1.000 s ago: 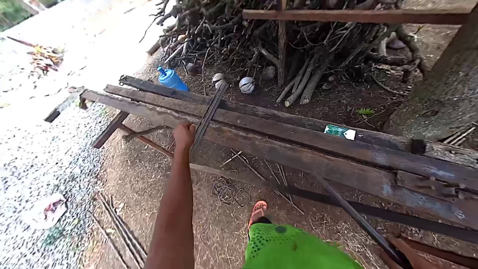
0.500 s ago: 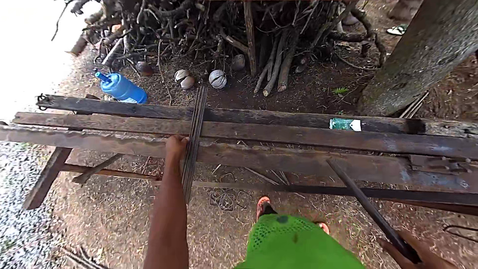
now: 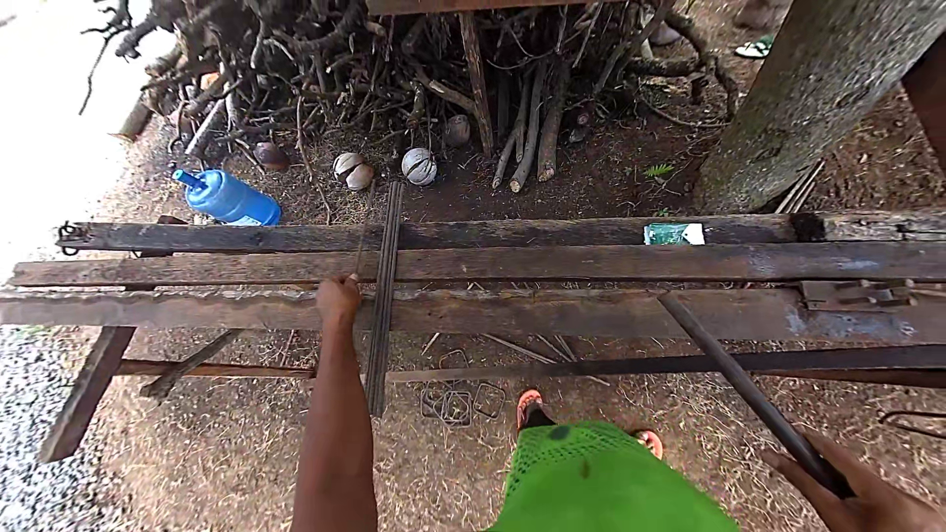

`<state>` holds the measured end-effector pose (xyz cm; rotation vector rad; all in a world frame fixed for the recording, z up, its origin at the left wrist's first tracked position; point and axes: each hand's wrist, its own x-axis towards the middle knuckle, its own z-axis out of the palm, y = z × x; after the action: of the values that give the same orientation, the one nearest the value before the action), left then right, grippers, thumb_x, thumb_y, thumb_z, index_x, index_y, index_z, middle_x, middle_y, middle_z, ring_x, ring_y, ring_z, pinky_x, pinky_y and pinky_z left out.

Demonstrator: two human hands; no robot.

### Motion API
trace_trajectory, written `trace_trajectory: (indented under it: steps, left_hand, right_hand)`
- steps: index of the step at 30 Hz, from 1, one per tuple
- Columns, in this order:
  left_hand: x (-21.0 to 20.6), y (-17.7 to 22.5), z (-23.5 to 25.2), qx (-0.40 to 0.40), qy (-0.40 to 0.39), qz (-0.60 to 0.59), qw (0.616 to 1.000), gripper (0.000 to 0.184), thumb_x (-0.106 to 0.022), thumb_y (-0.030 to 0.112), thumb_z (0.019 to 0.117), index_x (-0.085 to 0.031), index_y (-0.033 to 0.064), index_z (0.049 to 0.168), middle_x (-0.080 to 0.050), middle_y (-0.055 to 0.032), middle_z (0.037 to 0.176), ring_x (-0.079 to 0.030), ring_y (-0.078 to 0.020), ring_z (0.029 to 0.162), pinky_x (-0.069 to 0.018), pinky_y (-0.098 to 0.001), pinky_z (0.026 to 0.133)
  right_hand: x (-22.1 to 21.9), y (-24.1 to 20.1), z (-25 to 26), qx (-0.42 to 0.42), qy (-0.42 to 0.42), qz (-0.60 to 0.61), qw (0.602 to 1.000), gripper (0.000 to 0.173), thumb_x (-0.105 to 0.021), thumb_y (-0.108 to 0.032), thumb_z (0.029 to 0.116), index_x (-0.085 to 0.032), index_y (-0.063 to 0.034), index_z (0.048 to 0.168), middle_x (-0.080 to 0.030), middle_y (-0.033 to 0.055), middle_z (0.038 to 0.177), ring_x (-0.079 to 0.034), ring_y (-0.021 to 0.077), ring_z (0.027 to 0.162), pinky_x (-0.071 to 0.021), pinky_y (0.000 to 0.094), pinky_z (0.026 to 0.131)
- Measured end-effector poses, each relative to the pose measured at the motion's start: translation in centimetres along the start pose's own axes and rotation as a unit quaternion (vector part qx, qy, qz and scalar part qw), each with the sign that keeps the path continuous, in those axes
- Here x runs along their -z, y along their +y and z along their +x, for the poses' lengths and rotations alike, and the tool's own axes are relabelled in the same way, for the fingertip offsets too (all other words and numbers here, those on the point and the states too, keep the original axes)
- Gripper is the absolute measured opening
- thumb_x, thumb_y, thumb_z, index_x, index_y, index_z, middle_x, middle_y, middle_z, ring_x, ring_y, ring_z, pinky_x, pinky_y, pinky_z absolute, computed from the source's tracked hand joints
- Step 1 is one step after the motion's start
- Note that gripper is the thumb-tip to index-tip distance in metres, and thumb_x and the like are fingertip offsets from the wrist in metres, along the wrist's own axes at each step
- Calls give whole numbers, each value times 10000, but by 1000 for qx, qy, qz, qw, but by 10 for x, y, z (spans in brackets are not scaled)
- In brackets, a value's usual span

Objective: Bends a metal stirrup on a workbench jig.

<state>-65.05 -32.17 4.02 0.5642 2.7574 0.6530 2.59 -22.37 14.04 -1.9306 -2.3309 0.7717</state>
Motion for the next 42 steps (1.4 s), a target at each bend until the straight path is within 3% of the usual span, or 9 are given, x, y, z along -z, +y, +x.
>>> trace_trajectory:
  steps: [6, 9, 14, 18, 20, 25, 34, 38, 42]
  left_hand:
    - [45, 58, -20, -169, 59, -14, 984, 481, -378, 328, 1118, -501, -57, 1378, -612, -371, 1209, -624, -557, 1089, -465, -748, 919]
    - [22, 102, -36, -246, -8, -115, 962, 526, -346, 378, 1116, -454, -6, 1458, -617, -247, 1227, -651, -302, 1019, -535, -518, 920]
    - [-45, 213, -129, -341, -144, -230, 900, 450, -414, 318, 1104, -497, -2, 1410, -593, -28, 1000, -556, -11, 744, -506, -222, 693]
    - [-101, 284, -219, -460, -210, -109, 856, 429, -410, 276, 1104, -577, -25, 1360, -661, -243, 1111, -649, -299, 851, -539, -516, 767]
    - [-133, 306, -251, -521, -216, -60, 824, 415, -424, 262, 1105, -625, -27, 1324, -675, -261, 1191, -687, -372, 997, -539, -583, 893]
    - [-203, 352, -304, -585, -184, -22, 790, 335, -474, 221, 1084, -711, 25, 1216, -697, -187, 1100, -685, -332, 1016, -542, -548, 910]
    - [-249, 398, -348, -531, -168, 84, 826, 306, -482, 161, 1084, -699, 20, 1246, -676, -242, 1143, -646, -414, 1122, -503, -598, 983]
    - [-262, 394, -348, -525, -162, 85, 831, 285, -502, 125, 1070, -709, 29, 1240, -664, -245, 1124, -636, -418, 1110, -505, -587, 974]
    - [-272, 388, -344, -533, -146, 77, 830, 295, -495, 76, 1055, -715, 41, 1249, -664, -241, 1147, -636, -407, 1133, -504, -579, 993]
  right_hand:
    - [24, 25, -10, -5, 128, 13, 992, 494, -678, -318, 987, -620, -22, 1378, -685, 310, 1064, -665, 500, 864, -485, 726, 742]
    - [42, 44, -23, -15, 221, 13, 975, 506, -665, -364, 982, -639, 0, 1332, -679, 281, 1051, -666, 431, 850, -521, 631, 747]
    - [67, 87, -49, -85, 299, 36, 950, 477, -594, -402, 1022, -638, -7, 1286, -647, 182, 826, -573, 265, 642, -484, 491, 609]
    - [98, 138, -54, -145, 294, 88, 941, 445, -568, -435, 1029, -634, -67, 1272, -596, 133, 751, -530, 248, 570, -457, 503, 545]
    - [117, 170, -49, -149, 293, 126, 936, 444, -556, -461, 1034, -623, -94, 1274, -584, 121, 756, -530, 248, 560, -466, 504, 533]
    - [139, 262, -7, -82, 308, 181, 930, 527, -488, -546, 1025, -576, -124, 1328, -572, 46, 774, -533, 154, 542, -483, 375, 501]
    - [142, 382, 62, -28, 200, 139, 969, 547, -507, -578, 1006, -686, -80, 1145, -582, 77, 681, -538, 226, 539, -449, 482, 497]
    - [161, 408, 87, 7, 149, 61, 987, 546, -531, -570, 1011, -708, -87, 1193, -700, 178, 860, -664, 382, 690, -501, 641, 594]
    - [177, 425, 114, 69, 145, -14, 987, 498, -541, -546, 1015, -717, -111, 1185, -716, 167, 974, -686, 406, 740, -493, 634, 575]
